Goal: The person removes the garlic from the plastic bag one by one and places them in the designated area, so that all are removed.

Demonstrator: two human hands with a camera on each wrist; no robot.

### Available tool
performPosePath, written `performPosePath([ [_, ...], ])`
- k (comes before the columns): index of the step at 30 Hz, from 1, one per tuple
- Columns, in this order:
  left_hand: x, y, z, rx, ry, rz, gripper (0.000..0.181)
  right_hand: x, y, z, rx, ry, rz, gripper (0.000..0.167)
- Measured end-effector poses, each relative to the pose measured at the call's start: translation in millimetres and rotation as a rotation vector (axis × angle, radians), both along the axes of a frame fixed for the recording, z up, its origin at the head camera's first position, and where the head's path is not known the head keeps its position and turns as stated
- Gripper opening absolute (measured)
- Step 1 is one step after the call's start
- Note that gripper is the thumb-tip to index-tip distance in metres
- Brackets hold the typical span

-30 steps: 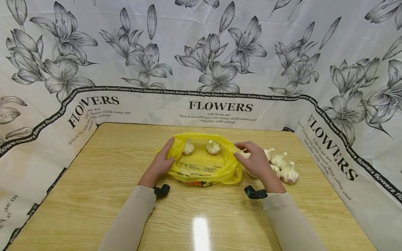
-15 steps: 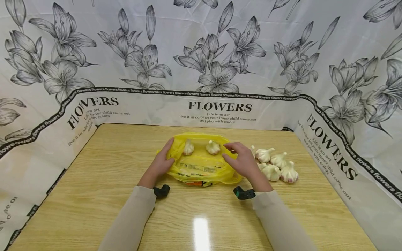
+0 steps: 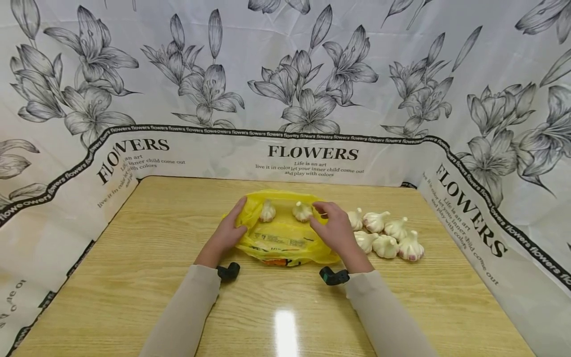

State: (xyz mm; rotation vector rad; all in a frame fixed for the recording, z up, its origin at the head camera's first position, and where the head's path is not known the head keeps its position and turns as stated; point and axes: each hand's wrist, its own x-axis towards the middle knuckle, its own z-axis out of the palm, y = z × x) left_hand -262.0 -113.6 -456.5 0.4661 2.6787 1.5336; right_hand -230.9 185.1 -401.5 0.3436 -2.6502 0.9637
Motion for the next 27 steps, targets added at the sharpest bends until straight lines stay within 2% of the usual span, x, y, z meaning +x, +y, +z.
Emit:
performPosePath([
  [13, -0.5, 0.2, 0.1, 0.009, -0.003, 0.017, 0.084, -2.4, -16, -0.2, 0.004, -0.115, -0.024, 0.045],
  [27, 0.3, 1.5, 1.9, -0.009, -0.020, 0.033, 0.084, -17.4, -24, -8.5, 0.075, -0.174, -0.053, 0.052],
])
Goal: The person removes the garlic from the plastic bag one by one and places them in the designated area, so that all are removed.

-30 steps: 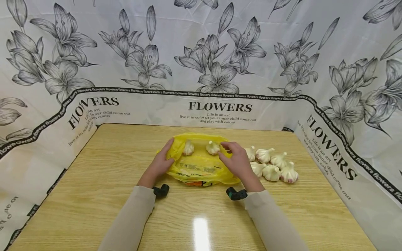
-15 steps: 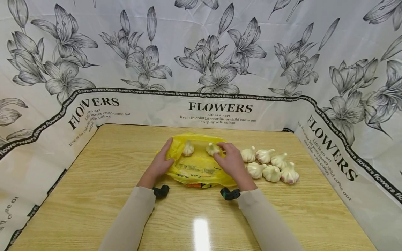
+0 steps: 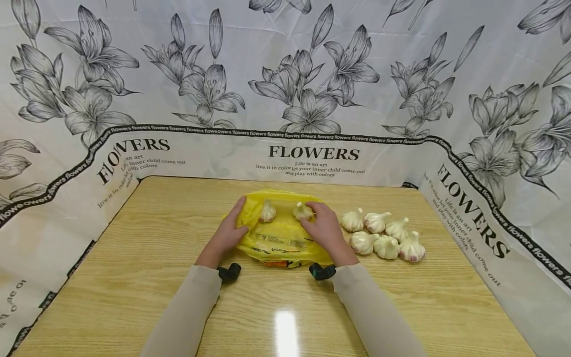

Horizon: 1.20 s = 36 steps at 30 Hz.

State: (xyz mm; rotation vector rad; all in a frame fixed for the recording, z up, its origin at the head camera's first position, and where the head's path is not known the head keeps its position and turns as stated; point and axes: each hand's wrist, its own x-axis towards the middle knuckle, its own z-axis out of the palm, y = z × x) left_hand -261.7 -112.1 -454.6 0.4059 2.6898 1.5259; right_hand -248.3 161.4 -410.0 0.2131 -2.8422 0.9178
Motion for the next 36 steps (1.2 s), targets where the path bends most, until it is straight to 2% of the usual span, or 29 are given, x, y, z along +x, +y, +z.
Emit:
performPosePath([
  [5, -1.3, 0.8, 0.0, -0.006, -0.004, 0.002, 0.085, -4.6, -2, 3.5, 0.006, -0.019, 0.011, 0.054],
  [10, -1.6, 0.5, 0.8, 0.001, 0.021, -0.004, 0.084, -10.3, -4, 4.9, 0.019, -0.015, 0.011, 0.053],
  [17, 1.9, 0.2, -0.1, -0.005, 0.008, -0.013, 0.084, -13.5, -6, 2.3, 0.034, -0.040, 0.008, 0.054],
  [28, -0.6, 0.1, -2.8, -0.002, 0.036, -0.029, 0.085, -23.6, -6, -3.4, 0.095, -0.061, 0.040, 0.057],
  [36, 0.2, 0.1, -2.6, 0.002, 0.030, -0.031, 0.084, -25.7, -7, -5.7, 0.053, -0.099, 0.073, 0.066],
])
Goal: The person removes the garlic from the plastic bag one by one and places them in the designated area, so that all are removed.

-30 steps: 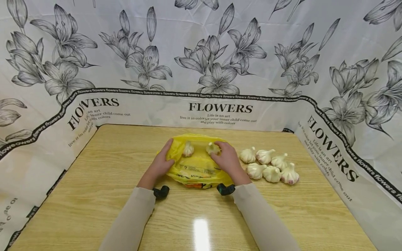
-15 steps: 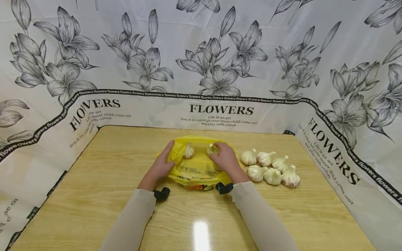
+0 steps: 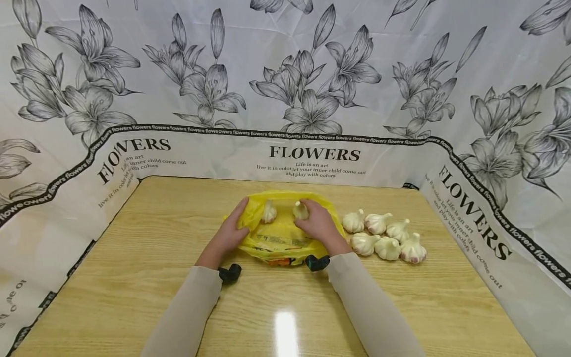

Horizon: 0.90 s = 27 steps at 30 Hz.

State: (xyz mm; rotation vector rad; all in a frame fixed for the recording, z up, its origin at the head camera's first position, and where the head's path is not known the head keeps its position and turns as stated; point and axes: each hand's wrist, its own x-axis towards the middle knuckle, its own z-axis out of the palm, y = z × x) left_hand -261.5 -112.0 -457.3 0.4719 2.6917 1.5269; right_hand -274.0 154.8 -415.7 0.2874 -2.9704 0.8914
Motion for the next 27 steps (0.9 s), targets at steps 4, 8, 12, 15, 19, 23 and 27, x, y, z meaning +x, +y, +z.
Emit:
performPosePath([
  [4, -0.5, 0.1, -0.5, -0.001, -0.008, -0.001, 0.084, -1.1, 0.1, -1.4, -0.017, -0.027, 0.004, 0.062],
  [8, -1.0, 0.2, -1.0, -0.008, -0.006, -0.001, 0.084, -1.4, 0.4, -2.4, -0.020, -0.043, 0.007, 0.057],
  [12, -1.6, -0.3, -1.9, -0.013, 0.001, 0.005, 0.084, -0.9, 0.8, -1.9, -0.004, -0.036, 0.032, 0.059],
  [15, -2.3, -0.9, -2.2, -0.013, 0.007, 0.004, 0.084, -0.3, -0.1, 0.1, 0.015, -0.031, 0.055, 0.062],
  [19, -2.8, -1.1, -1.9, -0.014, 0.002, 0.002, 0.085, 1.0, -2.8, 2.5, 0.041, -0.054, 0.062, 0.061],
  [23, -3.4, -1.0, -2.4, -0.017, -0.002, 0.007, 0.085, 0.7, -5.4, 1.5, 0.057, -0.068, 0.060, 0.055],
  [27, -3.3, -0.5, -3.2, -0.019, -0.001, 0.013, 0.084, -2.4, -7.4, -2.7, 0.089, -0.031, 0.089, 0.050],
])
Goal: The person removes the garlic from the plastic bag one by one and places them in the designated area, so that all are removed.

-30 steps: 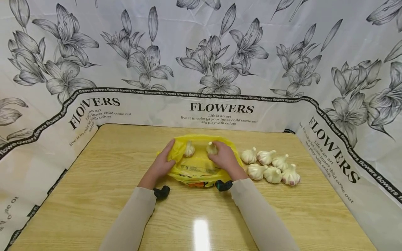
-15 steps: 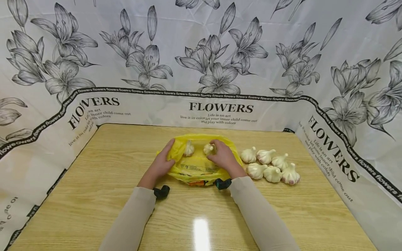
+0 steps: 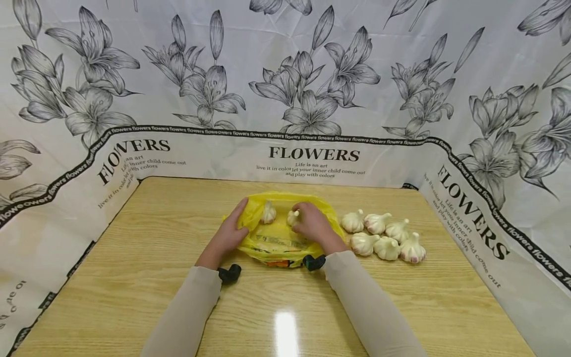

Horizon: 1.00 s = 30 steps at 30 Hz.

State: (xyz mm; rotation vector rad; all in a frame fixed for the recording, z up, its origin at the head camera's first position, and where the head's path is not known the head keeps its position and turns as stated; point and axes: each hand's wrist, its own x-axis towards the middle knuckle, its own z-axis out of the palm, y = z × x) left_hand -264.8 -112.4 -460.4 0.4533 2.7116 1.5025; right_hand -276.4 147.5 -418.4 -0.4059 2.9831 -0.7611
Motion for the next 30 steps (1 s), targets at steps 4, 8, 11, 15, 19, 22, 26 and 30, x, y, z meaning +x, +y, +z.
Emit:
performPosePath([
  [4, 1.3, 1.1, 0.3, -0.006, -0.003, 0.006, 0.084, -1.4, -1, -4.7, 0.018, 0.017, 0.020, 0.050],
  [8, 2.7, 1.4, 0.9, 0.000, -0.004, 0.010, 0.084, -0.4, -1, -8.3, 0.025, 0.024, 0.021, 0.053],
  [11, 3.6, 1.2, 1.3, 0.003, -0.010, 0.013, 0.084, 0.8, -1, -10.5, 0.025, 0.043, 0.018, 0.053],
  [15, 4.7, 0.8, 2.0, -0.002, -0.023, 0.022, 0.084, 3.6, -1, -11.1, 0.024, 0.076, 0.023, 0.050],
  [19, 3.8, 0.4, 2.2, 0.006, -0.026, 0.030, 0.084, 6.5, -2, -7.6, 0.017, 0.098, 0.031, 0.048],
  [22, 2.4, 0.0, 2.0, 0.010, -0.026, 0.033, 0.084, 8.6, -3, -4.0, 0.012, 0.103, 0.032, 0.048],
  [26, 1.5, -0.1, 2.1, 0.008, -0.032, 0.048, 0.083, 11.7, -3, 0.1, 0.002, 0.115, 0.043, 0.050],
  [30, 1.2, -0.3, 3.6, 0.009, -0.038, 0.068, 0.083, 15.2, -1, 4.0, -0.018, 0.104, 0.045, 0.052],
])
